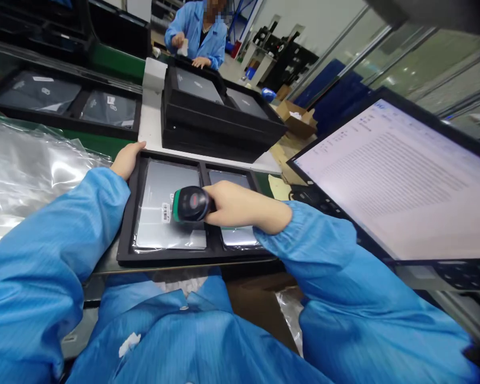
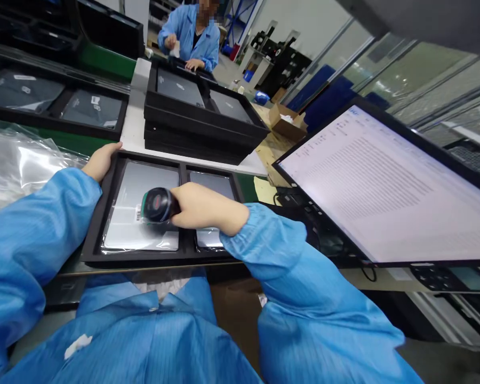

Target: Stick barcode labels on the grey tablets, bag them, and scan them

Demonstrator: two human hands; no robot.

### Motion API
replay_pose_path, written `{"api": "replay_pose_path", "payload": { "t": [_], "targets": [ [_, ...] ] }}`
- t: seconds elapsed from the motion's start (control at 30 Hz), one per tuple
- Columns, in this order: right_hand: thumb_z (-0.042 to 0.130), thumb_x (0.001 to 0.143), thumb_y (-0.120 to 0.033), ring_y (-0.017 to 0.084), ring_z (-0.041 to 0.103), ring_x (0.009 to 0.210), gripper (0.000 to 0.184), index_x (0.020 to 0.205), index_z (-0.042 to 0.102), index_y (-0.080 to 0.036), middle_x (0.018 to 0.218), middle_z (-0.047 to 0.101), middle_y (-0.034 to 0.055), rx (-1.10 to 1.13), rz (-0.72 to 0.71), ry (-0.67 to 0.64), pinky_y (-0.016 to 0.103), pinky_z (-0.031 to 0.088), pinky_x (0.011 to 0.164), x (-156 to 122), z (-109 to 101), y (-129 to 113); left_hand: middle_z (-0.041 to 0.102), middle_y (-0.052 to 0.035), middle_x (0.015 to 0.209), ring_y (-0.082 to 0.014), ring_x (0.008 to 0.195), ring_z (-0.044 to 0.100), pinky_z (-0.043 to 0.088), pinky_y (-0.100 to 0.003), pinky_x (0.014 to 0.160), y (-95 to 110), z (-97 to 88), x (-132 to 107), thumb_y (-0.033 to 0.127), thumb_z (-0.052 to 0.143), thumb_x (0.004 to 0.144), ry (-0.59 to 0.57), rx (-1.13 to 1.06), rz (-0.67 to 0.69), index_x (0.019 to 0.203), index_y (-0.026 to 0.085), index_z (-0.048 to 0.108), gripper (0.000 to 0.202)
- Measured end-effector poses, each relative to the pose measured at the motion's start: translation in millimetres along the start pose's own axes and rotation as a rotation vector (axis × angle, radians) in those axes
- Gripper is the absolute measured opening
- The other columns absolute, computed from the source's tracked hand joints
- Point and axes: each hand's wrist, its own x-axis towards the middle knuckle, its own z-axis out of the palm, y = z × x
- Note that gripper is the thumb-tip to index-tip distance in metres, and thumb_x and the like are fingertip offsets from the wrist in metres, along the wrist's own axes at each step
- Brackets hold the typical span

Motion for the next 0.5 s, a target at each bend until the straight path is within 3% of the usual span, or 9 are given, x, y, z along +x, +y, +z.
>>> {"api": "replay_pose_path", "payload": {
  "t": [0.07, 0.17, 0.37, 0.5],
  "targets": [
    [0.077, 0.074, -0.028, 0.017, 0.063, 0.071, 0.015, 0.085, 0.072, -0.019, 0.077, 0.07, 0.0012, -0.047, -0.014, -0.075, 0.029, 0.049, 0.069, 8.8, 11.0, -16.2, 0.069, -0.0066, 0.129, -0.0281, 0.131, 0.058, 0.037, -0.04, 0.124, 2.1, -0.9, -0.2, 0.036, 0.046, 0.097, -0.037, 0.026, -0.009, 0.13, 0.02, 0.074, 0.046],
    [0.075, 0.074, -0.027, 0.016, 0.061, 0.07, 0.014, 0.084, 0.072, -0.018, 0.078, 0.07, 0.0023, -0.082, 0.015, -0.118, 0.029, 0.047, 0.066, 13.6, 14.0, -19.4, 0.068, -0.0085, 0.129, -0.0286, 0.133, 0.055, 0.033, -0.042, 0.126, 6.6, -1.5, -2.1, 0.035, 0.045, 0.097, -0.079, 0.083, 0.037, 0.133, 0.018, 0.072, 0.048],
    [0.075, 0.072, -0.029, 0.017, 0.06, 0.07, 0.018, 0.086, 0.072, -0.017, 0.074, 0.068, 0.0007, -0.04, 0.042, -0.142, 0.027, 0.042, 0.061, 9.1, 9.8, -24.5, 0.066, -0.0101, 0.128, -0.0284, 0.131, 0.054, 0.032, -0.042, 0.124, 15.7, 2.0, -5.3, 0.032, 0.043, 0.098, -0.085, 0.084, -0.008, 0.133, 0.017, 0.072, 0.048],
    [0.077, 0.071, -0.029, 0.018, 0.062, 0.072, 0.021, 0.087, 0.072, -0.017, 0.074, 0.069, 0.0009, 0.033, 0.064, -0.107, 0.027, 0.047, 0.063, 4.4, 7.8, -27.0, 0.066, -0.0108, 0.128, -0.0283, 0.13, 0.055, 0.032, -0.04, 0.124, 24.6, 0.6, -10.4, 0.038, 0.044, 0.097, -0.08, 0.028, -0.036, 0.13, 0.016, 0.073, 0.049]
  ]
}}
